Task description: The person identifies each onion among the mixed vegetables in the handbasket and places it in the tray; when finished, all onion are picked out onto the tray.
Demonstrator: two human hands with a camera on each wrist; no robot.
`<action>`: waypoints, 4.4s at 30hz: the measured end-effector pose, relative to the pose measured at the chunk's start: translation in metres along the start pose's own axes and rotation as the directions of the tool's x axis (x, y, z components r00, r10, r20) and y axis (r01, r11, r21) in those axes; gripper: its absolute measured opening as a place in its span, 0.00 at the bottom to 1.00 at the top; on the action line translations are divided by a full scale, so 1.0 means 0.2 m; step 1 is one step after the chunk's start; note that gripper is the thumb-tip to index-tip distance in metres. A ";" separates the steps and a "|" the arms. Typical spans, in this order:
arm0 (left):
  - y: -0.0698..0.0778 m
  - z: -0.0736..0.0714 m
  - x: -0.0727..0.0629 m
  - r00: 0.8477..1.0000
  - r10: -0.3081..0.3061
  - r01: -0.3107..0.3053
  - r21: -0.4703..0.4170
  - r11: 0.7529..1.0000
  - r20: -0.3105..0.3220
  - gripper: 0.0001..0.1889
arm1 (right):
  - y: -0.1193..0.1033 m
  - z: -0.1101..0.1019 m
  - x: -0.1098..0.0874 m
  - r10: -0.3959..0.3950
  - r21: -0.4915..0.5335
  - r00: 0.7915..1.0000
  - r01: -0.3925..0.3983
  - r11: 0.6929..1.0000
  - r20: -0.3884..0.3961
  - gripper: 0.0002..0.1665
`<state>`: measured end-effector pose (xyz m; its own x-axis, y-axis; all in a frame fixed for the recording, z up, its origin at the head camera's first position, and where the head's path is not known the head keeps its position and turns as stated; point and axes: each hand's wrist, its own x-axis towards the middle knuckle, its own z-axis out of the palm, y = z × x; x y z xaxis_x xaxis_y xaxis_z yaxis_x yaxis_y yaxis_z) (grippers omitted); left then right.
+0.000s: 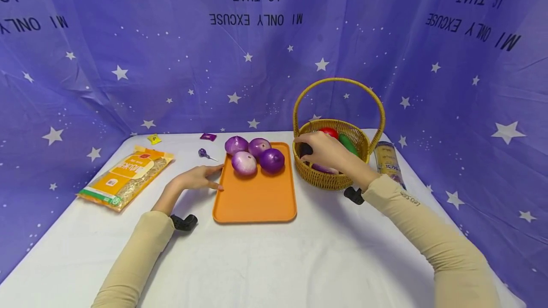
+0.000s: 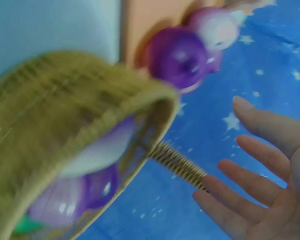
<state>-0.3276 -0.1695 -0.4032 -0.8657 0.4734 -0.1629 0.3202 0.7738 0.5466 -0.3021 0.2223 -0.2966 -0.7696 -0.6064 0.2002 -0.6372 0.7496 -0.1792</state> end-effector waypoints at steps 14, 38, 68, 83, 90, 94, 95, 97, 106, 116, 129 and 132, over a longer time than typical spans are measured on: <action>-0.01 0.00 0.00 1.000 -0.001 0.001 0.004 1.000 -0.006 0.46 | 0.23 -0.02 0.02 -0.124 -0.036 0.957 0.138 0.990 0.262 0.22; -0.01 0.00 0.00 1.000 0.010 -0.010 0.007 1.000 -0.003 0.46 | 0.26 -0.06 0.00 -0.093 0.046 0.852 0.081 0.996 0.515 0.25; 0.01 0.01 -0.01 1.000 0.000 0.000 0.014 1.000 -0.010 0.46 | 0.07 -0.04 -0.05 -0.246 0.041 0.969 0.246 0.968 -0.019 0.24; 0.00 0.00 -0.02 1.000 -0.009 0.009 0.004 1.000 -0.010 0.46 | -0.09 0.06 0.04 -0.285 0.132 0.957 0.290 0.948 -0.058 0.25; 0.00 0.00 -0.01 1.000 -0.004 0.004 0.009 1.000 -0.010 0.46 | -0.16 0.26 0.09 -0.334 0.227 0.941 0.339 0.913 -0.060 0.23; 0.00 0.00 -0.02 1.000 -0.007 0.007 0.009 1.000 -0.010 0.46 | -0.20 0.36 0.13 -0.349 0.287 0.935 0.350 0.892 -0.057 0.22; 0.00 0.00 -0.02 1.000 -0.006 0.006 0.009 1.000 -0.010 0.46 | -0.21 0.38 0.14 -0.350 0.307 0.935 0.350 0.885 -0.058 0.22; 0.00 0.00 -0.01 1.000 -0.006 0.006 0.011 1.000 -0.009 0.46 | -0.22 0.42 0.16 -0.345 0.339 0.937 0.344 0.875 -0.059 0.23; 0.00 0.00 0.00 1.000 -0.006 0.006 0.022 1.000 -0.006 0.46 | -0.25 0.53 0.22 -0.302 0.431 0.953 0.286 0.856 -0.034 0.21; -0.01 0.00 0.00 1.000 -0.007 0.007 0.017 1.000 0.001 0.46 | -0.20 0.51 0.22 -0.190 0.345 0.982 0.173 0.923 0.017 0.27; 0.00 0.00 0.00 1.000 -0.001 0.001 0.018 1.000 -0.002 0.46 | -0.20 0.52 0.22 -0.185 0.322 0.980 0.152 0.934 0.076 0.33; -0.01 0.00 0.00 1.000 0.003 -0.003 0.016 1.000 -0.001 0.46 | -0.20 0.50 0.22 -0.180 0.365 0.980 0.139 0.920 0.080 0.32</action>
<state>-0.3288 -0.1712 -0.4034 -0.8652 0.4752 -0.1600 0.3290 0.7789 0.5339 -0.3133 0.1391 -0.3763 -0.6429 -0.7509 0.1514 -0.7090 0.5085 -0.4887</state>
